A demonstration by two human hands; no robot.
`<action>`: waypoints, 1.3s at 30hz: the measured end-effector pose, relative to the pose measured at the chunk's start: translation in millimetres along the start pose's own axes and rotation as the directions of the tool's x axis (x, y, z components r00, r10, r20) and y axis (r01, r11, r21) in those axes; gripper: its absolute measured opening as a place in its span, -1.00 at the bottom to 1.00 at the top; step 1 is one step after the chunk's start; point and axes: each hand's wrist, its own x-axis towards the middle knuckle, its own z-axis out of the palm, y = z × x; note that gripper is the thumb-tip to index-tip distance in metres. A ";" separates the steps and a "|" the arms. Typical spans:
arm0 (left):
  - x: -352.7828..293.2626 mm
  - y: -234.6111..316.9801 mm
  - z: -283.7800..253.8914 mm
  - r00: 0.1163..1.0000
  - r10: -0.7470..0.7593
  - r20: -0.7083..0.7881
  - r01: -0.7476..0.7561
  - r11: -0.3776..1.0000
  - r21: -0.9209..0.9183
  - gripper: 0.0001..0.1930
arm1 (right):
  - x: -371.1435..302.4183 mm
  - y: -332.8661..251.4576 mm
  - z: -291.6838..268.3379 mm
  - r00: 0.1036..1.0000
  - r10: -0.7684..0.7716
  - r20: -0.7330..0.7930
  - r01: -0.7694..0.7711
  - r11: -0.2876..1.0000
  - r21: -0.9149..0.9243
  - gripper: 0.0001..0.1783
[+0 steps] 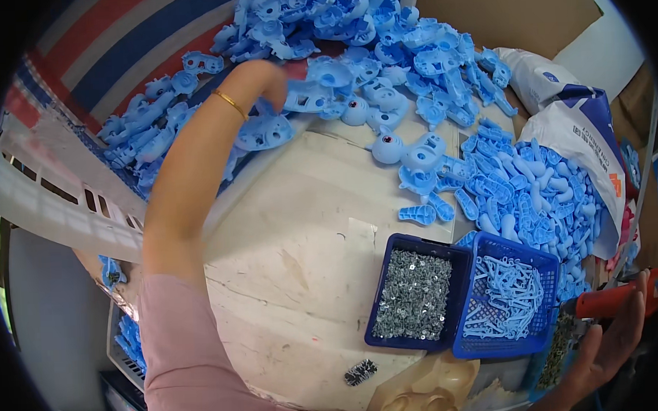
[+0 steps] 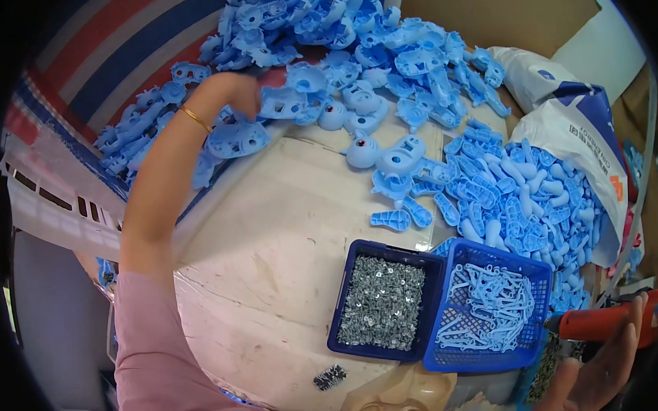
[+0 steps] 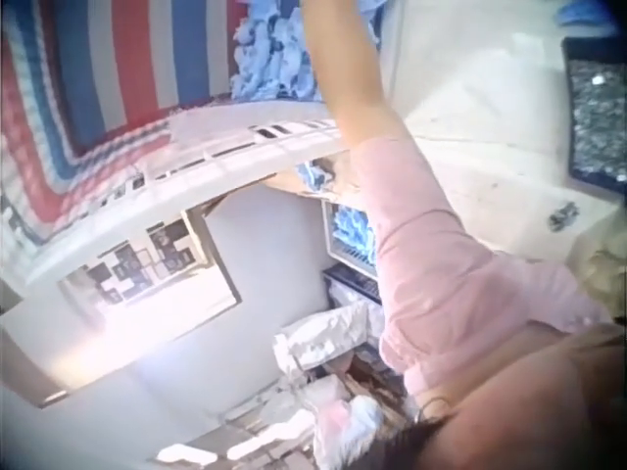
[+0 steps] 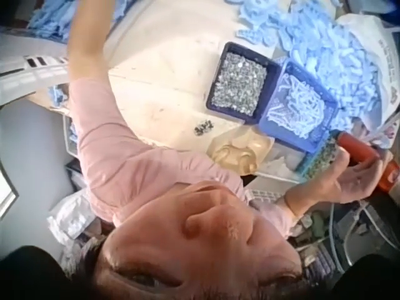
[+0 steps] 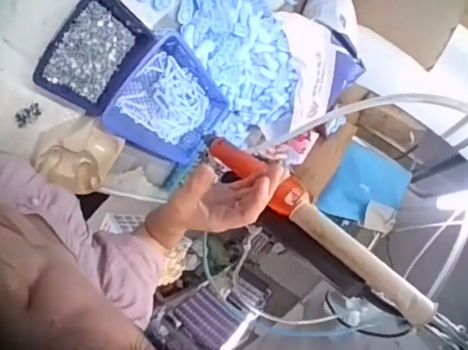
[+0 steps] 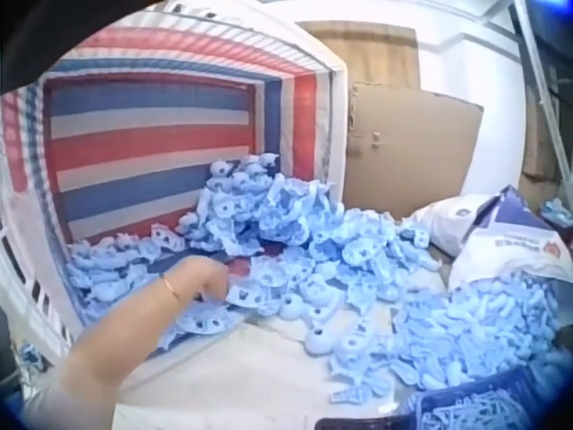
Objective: Assemble plastic toy parts using a pneumatic screwdriver at a factory workstation.
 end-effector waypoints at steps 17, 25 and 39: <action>211.0 85.4 -14.1 0.620 -0.271 -0.736 -0.202 0.852 -0.484 -0.43 | -9.3 -7.9 -17.5 0.956 -0.194 0.220 0.233 0.958 -0.166 -0.49; 117.0 99.9 21.8 0.779 0.223 -0.587 -0.386 0.907 -0.168 -0.44 | -21.8 -1.9 -25.2 0.990 0.024 0.141 -0.033 0.998 0.062 -0.55; 74.7 24.4 2.8 0.736 -0.294 -0.610 -0.198 0.768 -0.609 -0.39 | -8.5 -29.3 -19.5 0.974 -0.158 0.164 0.142 0.985 0.102 -0.59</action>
